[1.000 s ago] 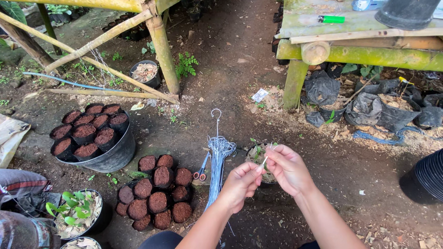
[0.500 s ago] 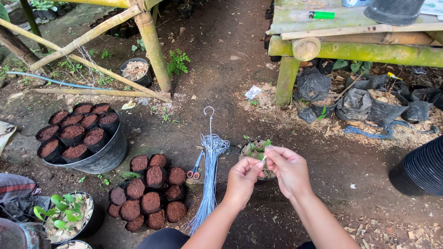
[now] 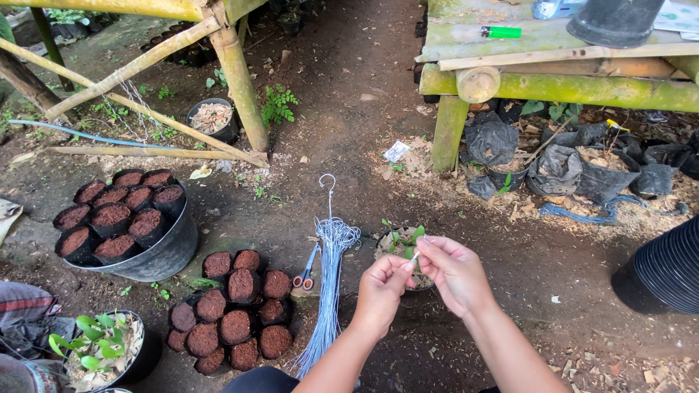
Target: The person takes lengths of wire from a bundle, bends each into a hook shape by hand, and attaches the wire hangers to the rims of potted plants. They then carry the potted plants and hang them from a bamboo frame with other finished pots.
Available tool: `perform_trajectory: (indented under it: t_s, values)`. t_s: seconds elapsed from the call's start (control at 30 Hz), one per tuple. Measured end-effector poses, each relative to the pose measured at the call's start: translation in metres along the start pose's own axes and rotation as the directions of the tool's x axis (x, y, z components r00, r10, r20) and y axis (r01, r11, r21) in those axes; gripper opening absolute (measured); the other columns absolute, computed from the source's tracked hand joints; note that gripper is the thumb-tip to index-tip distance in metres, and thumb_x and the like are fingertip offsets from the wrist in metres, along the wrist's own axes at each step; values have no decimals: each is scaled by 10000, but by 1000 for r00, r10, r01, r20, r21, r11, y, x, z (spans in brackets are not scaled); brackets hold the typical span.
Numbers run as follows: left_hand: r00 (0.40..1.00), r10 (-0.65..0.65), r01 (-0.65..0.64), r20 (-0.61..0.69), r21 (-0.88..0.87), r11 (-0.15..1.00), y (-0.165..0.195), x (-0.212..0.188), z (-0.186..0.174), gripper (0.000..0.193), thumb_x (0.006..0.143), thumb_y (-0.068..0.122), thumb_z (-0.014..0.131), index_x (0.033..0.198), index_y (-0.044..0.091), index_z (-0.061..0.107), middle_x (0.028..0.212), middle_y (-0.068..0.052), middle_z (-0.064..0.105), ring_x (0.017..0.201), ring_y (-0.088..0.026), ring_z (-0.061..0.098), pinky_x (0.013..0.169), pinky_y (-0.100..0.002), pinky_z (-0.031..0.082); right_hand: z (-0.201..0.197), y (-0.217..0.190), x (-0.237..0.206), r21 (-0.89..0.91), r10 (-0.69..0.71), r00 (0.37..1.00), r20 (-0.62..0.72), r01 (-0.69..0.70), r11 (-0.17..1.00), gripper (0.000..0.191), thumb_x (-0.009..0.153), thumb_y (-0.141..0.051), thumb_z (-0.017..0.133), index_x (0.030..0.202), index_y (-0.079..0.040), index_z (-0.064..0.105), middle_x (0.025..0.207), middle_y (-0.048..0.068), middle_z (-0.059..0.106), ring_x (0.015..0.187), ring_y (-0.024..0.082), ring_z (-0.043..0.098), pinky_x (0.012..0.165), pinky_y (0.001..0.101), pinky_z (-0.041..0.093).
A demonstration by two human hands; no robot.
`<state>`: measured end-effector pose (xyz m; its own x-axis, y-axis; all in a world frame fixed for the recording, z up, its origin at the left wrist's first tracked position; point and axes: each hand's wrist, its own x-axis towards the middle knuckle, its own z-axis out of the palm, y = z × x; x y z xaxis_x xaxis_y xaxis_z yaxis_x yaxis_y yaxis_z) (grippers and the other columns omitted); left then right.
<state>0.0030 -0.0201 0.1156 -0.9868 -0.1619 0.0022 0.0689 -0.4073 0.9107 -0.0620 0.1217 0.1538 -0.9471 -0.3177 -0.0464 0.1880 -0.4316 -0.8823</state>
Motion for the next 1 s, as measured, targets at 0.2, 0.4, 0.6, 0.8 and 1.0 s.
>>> perform_trajectory:
  t_s: [0.2, 0.4, 0.6, 0.8, 1.0]
  values:
    - [999, -8, 5, 39, 84, 996, 4, -4, -3, 94, 991, 148, 677, 947, 73, 712, 738, 38, 637, 604, -22, 439, 551, -199, 351, -5, -9, 2, -33, 5, 1000, -4, -5, 999, 192, 921, -72, 690, 1073, 40, 723, 889, 71, 719, 743, 111, 643, 693, 259, 548]
    - [993, -113, 110, 26, 83, 990, 6, -9, 3, 112, 986, 174, 660, 934, 83, 699, 735, 39, 651, 557, -17, 433, 485, -202, 343, -4, -7, 2, -361, -178, 981, -82, 137, 923, 179, 908, -36, 739, 1054, 67, 753, 832, 92, 714, 681, 122, 618, 625, 265, 515]
    - [994, -101, 97, 53, 70, 993, 11, -10, 2, 129, 994, 164, 668, 960, 47, 712, 735, 21, 649, 552, -14, 427, 476, -200, 336, 6, -34, -5, -391, -120, 991, -65, 86, 917, 285, 880, -76, 730, 1159, -16, 726, 932, 73, 745, 778, 112, 666, 694, 262, 555]
    - [973, -196, 205, 120, -68, 976, 19, -7, -11, 143, 981, 152, 664, 1008, 26, 727, 751, 8, 639, 542, -15, 400, 469, -189, 302, 10, -74, -31, -856, -572, 766, 295, 478, 198, 384, 840, -141, 779, 1223, -121, 749, 1157, 22, 749, 961, 177, 629, 842, 337, 541]
    - [965, -213, 228, 152, -89, 970, 21, -10, -12, 139, 980, 145, 678, 1003, 15, 721, 753, -5, 639, 554, -16, 410, 470, -184, 287, 23, -76, -40, -681, -503, 518, 692, 700, -214, 299, 783, -146, 787, 1079, -188, 795, 1247, -8, 713, 1150, 255, 607, 962, 397, 501]
